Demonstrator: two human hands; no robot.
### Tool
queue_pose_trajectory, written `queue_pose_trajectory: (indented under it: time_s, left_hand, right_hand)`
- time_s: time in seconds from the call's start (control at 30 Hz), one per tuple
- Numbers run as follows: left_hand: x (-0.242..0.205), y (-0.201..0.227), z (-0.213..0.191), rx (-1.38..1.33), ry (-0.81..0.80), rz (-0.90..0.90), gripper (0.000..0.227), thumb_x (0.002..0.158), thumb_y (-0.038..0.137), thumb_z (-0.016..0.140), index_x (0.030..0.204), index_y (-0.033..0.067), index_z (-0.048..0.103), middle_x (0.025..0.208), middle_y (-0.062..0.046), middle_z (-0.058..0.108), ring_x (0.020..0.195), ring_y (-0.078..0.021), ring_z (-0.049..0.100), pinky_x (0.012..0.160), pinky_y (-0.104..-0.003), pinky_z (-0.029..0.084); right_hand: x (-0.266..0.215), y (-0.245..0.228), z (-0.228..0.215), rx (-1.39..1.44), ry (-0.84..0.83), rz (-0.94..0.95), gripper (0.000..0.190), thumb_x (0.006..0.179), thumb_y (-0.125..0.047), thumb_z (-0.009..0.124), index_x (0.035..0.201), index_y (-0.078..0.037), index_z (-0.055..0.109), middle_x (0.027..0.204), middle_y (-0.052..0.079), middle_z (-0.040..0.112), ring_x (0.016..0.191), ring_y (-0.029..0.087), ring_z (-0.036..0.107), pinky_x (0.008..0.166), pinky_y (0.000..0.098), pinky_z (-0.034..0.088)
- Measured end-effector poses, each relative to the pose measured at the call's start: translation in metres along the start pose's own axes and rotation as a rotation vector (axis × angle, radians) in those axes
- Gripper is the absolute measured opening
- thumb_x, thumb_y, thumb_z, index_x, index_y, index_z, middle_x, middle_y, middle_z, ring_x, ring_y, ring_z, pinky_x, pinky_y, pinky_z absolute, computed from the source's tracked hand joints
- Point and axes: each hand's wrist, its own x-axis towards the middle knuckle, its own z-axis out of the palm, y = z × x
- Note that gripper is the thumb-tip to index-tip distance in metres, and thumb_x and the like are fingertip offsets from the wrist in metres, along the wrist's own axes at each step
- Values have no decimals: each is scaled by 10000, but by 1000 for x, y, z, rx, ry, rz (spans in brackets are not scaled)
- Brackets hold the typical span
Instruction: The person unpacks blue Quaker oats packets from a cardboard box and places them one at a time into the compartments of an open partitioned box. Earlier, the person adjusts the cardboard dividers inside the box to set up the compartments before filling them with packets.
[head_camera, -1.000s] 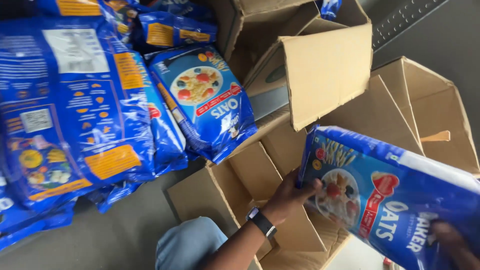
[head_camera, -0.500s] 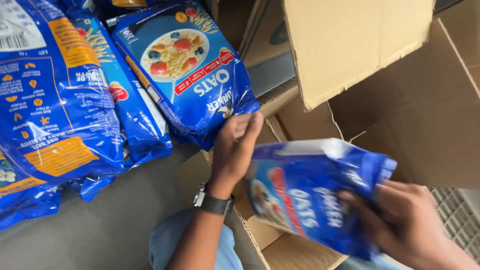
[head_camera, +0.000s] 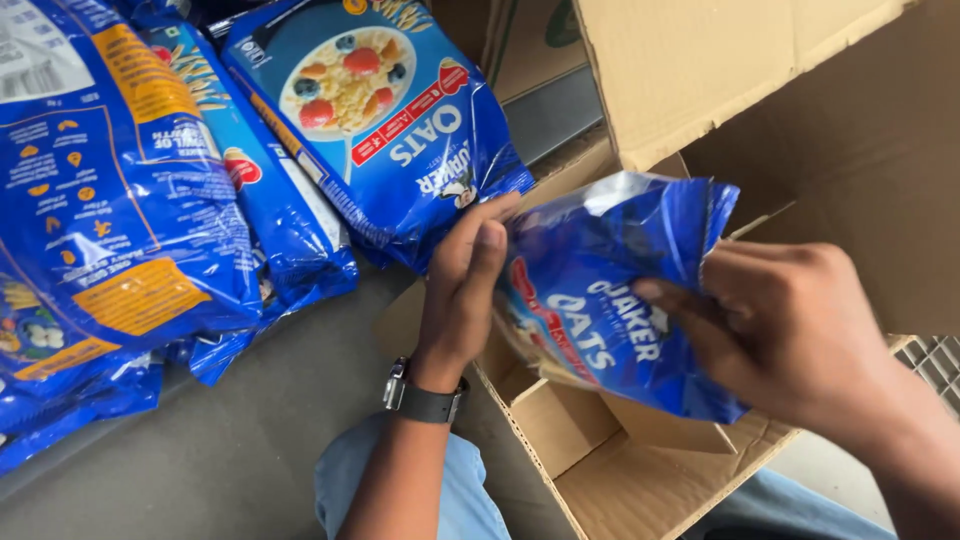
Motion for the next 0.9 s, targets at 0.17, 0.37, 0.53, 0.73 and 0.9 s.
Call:
queue_pose_trajectory:
  time_s: [0.17,0.37,0.53,0.73,0.9]
  left_hand:
    - [-7,-1,4,55,29,-140,734,1066,576,442,1382,-40,685,903,-131,629,886,-188,558,842,-350,470]
    - [0,4,16,182,-82,-116,667,1074,590,400,1094,-28,651,917,-107,661,885,-190,636,795,-377,495]
    - [-1,6,13,299,-97,-372,678,1000,630,363,869,22,635,731,-162,650,724,-259,659,659,-413,474]
    - [0,-9,11,458,-126,-505,780,938,719,366,652,14,537,604,-180,597,632,-306,660,607,-465,462]
    - [-6,-30,8,510,-186,-594,832,901,757,397,588,-6,505,594,-193,609,643,-329,680,634,-471,484]
  right_hand:
    - [-1,3,15,-12,-1,15,212,815,-181,734,712,-25,634,657,126,606,525,295,597,487,422,485]
    - [5,13,87,-44,-232,-129,217,823,-210,739,708,-37,680,681,163,691,641,380,684,597,488,547]
    - [14,17,153,-28,-334,-26,233,874,-281,718,790,-64,714,694,185,703,655,393,690,614,502,560]
    - [15,33,243,-19,-382,62,112,771,-152,692,834,-61,709,745,199,706,710,413,700,672,519,573]
    - [22,32,236,93,-334,152,176,772,-162,696,905,-47,703,844,185,719,807,410,709,713,525,566]
